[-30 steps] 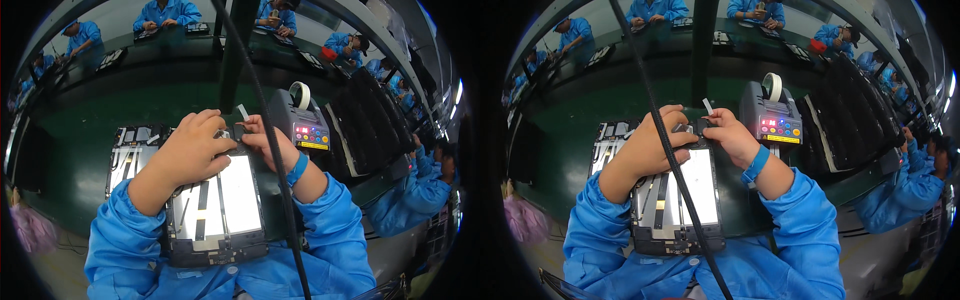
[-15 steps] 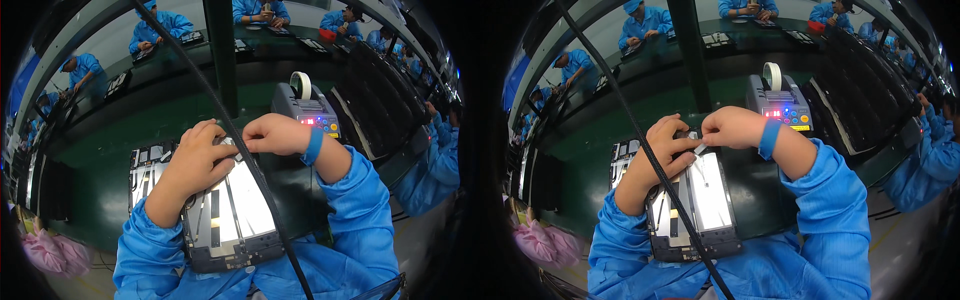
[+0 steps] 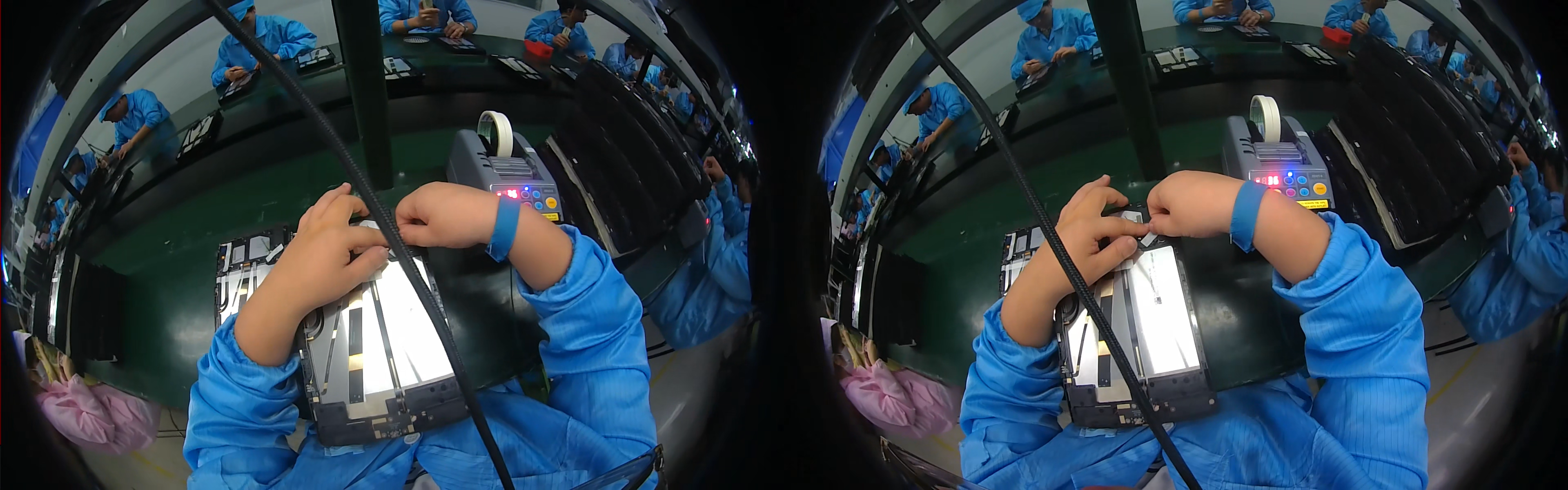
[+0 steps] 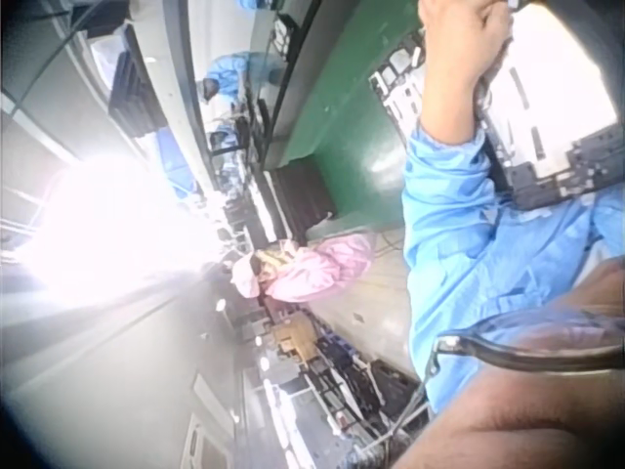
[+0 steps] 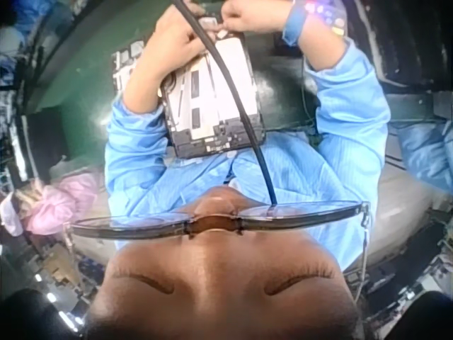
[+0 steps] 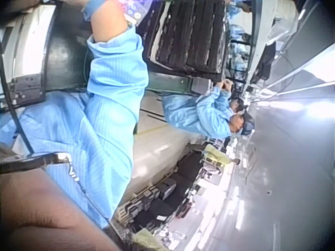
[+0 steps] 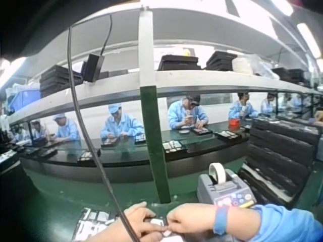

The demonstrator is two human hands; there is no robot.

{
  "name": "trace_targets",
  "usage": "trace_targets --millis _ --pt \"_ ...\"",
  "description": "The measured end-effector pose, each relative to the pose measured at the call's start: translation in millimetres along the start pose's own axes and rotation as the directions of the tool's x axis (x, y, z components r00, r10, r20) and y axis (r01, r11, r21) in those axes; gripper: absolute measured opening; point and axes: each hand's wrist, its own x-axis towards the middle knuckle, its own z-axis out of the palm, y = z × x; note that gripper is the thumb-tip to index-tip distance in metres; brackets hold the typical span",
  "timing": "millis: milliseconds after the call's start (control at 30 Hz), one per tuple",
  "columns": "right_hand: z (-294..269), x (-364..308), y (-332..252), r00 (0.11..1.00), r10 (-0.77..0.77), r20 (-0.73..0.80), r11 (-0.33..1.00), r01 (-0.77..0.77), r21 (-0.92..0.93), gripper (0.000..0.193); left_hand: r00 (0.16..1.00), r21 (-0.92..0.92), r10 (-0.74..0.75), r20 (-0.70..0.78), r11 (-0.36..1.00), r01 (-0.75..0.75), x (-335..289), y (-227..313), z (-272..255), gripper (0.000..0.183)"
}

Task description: The person applies white adhesive strips to the internal components of a rectangular electronic device, likely a battery pack. They repeatedly peel backing layers and press the strips onto specific areas of the device's interior. The person handles multiple units sequentially, placing finished items aside and picking up new ones from a stack.

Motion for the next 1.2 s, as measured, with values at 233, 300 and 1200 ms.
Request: trace_targets --millis 233,300,1200 --pt "1 0 -1 0.999 0.039 -0.016 0.999 -0.038 0.026 0.024 0.991 0.008 -0.132 -0.004 0.991 0.133 12 10 4 0.018" --pt "2 -2 -1 0.998 0.050 -0.037 0.999 -0.049 0.020 0.024 0.988 -0.001 -0.154 0.006 0.988 0.154 16 13 2 0.017" --pt "144 -117 -60 0.891 0.227 -0.393 0.777 0.078 0.624 0.084 0.833 -0.883 -0.553 0.008 0.388 0.265 -128 37 28 0.070"
